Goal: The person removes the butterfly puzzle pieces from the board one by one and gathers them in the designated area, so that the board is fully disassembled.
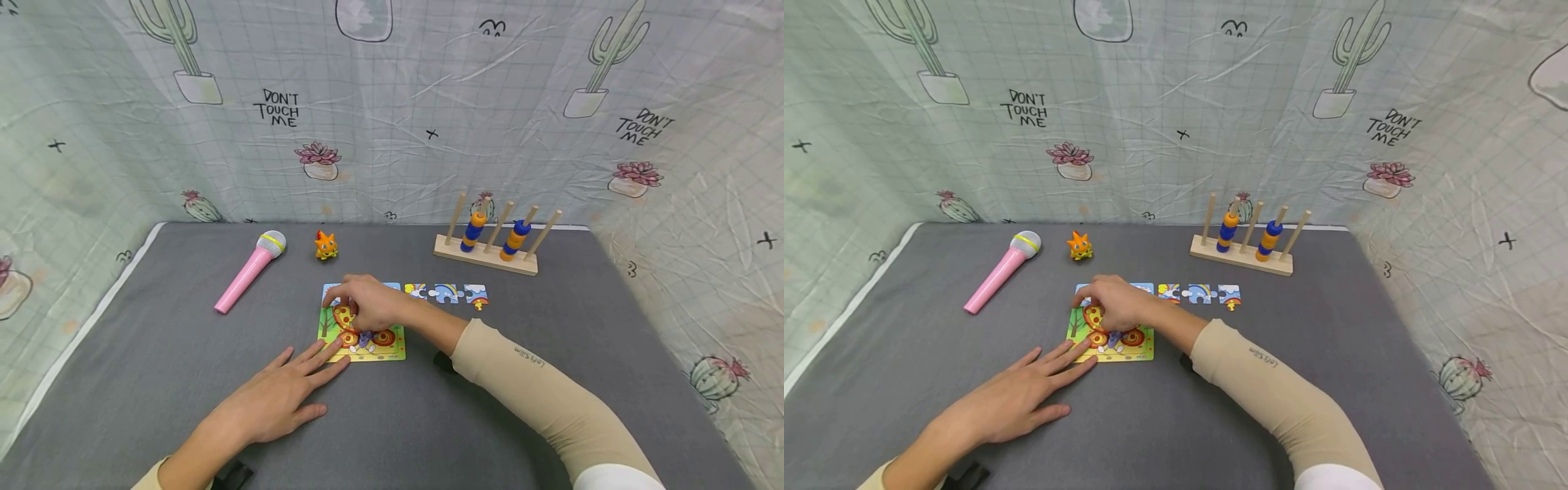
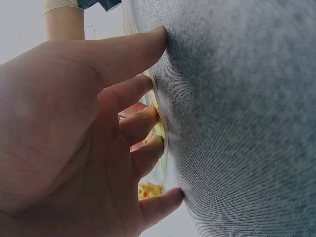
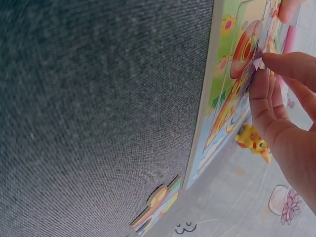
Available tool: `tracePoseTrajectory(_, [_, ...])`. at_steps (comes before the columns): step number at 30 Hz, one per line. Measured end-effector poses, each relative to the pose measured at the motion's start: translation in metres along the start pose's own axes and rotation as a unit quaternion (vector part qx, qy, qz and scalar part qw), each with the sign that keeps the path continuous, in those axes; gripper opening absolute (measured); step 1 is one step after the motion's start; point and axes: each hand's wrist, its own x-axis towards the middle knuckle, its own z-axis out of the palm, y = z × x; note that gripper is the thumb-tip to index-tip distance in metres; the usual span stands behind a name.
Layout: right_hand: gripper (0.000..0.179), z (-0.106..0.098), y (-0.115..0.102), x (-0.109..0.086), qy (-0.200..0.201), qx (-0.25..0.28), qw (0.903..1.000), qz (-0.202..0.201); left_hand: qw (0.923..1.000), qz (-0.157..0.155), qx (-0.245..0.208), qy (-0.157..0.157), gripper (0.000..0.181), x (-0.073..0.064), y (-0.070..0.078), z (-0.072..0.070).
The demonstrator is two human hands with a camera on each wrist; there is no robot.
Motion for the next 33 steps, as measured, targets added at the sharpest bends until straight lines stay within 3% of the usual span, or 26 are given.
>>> tracePoseTrajectory(22, [0.05, -0.0014, -0.0001, 0.0022, -0.005, -0.014, 0.9999, 0.0, 1.0, 0.001, -0.004, 0.002, 0.074, 0.0007, -0.0005, 0.0007])
tracePoseTrajectory(33, [0.054, -0.0042, 0.0043, -0.0034, 0.005, 0.022, 0.9997, 0.003, 0.9999, -0.001, -0.01, 0.004, 0.073, 0.0, -0.0007, 0.0016])
